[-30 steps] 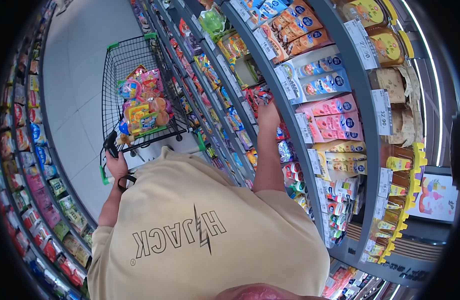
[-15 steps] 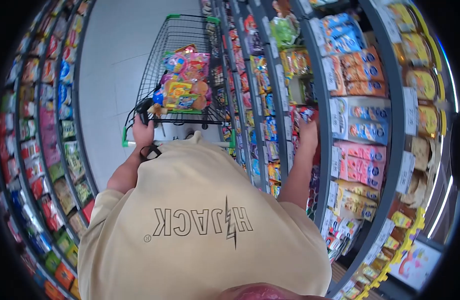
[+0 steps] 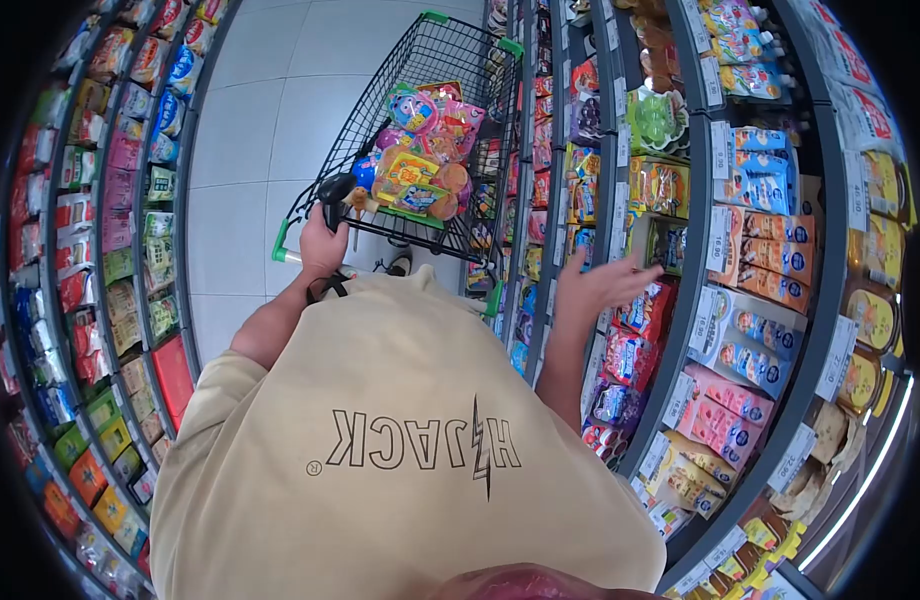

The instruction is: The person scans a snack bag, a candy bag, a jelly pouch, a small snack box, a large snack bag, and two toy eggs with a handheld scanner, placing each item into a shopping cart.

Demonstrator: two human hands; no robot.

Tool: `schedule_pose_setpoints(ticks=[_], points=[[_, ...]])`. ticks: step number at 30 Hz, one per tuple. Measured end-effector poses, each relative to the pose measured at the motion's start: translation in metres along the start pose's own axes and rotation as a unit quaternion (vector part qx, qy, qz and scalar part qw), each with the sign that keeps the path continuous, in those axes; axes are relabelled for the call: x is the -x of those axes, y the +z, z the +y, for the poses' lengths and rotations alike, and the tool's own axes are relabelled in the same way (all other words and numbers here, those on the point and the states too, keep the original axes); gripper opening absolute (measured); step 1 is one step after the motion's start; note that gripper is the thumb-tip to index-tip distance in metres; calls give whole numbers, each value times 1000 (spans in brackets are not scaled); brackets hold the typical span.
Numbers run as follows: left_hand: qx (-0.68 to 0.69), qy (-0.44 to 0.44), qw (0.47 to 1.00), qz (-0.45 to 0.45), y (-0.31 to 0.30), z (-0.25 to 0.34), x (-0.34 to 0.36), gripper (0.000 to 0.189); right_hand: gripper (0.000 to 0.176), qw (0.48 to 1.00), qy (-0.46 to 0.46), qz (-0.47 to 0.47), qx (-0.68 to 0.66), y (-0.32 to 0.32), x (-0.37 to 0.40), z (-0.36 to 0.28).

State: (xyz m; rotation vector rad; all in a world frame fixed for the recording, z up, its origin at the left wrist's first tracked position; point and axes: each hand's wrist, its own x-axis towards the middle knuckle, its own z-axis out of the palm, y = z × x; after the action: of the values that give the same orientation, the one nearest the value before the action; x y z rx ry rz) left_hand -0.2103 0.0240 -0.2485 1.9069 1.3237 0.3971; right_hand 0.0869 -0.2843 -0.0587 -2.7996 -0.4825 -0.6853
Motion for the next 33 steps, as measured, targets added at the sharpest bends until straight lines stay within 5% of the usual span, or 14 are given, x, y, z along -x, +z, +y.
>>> schedule_pose_setpoints(ticks=[2,4,5,7,9,11,13,15,18,22,26,30,32,33], points=[[5,5,1000,0,1,2,-1,45,75,995,-67,-13,-76,37,4,-24],[5,-7,1000,-14,-2,8,-1,46,60,933,-109,-171,-296,105,16,-36],[4,-12,1000,-20,-3,9,-1,46,56,914,-60,-238,-322,133,30,-59],[-3,-17,1000,-24,-3,5,-2,47,59,765,95,-446,-455,168,41,-101],[-9,7,1000,2,3,-2,-3,48,62,802,-72,-419,-420,270,86,-97],[-6,70,997,35,13,-21,-2,49,62,858,-137,-305,-390,324,124,-106],[68,101,992,33,21,-38,-5,49,59,877,-164,-322,-316,381,154,-107],[25,24,999,-21,22,-52,-8,49,51,848,-83,-482,-204,332,129,-131],[41,67,997,-5,21,-47,-6,38,36,802,-76,-569,-167,327,125,-132],[54,75,996,-6,17,-35,-4,42,18,868,-87,-387,-299,288,122,-108],[59,8,998,-31,16,-33,-4,52,18,881,-17,-315,-354,211,82,-78],[29,20,999,-22,15,-29,-6,55,19,873,145,-212,-414,73,11,-34],[25,42,999,-13,16,-30,-8,56,19,878,181,-81,-436,43,-6,4],[23,53,998,-8,17,-30,-8,57,20,928,127,18,-349,38,-15,27]])
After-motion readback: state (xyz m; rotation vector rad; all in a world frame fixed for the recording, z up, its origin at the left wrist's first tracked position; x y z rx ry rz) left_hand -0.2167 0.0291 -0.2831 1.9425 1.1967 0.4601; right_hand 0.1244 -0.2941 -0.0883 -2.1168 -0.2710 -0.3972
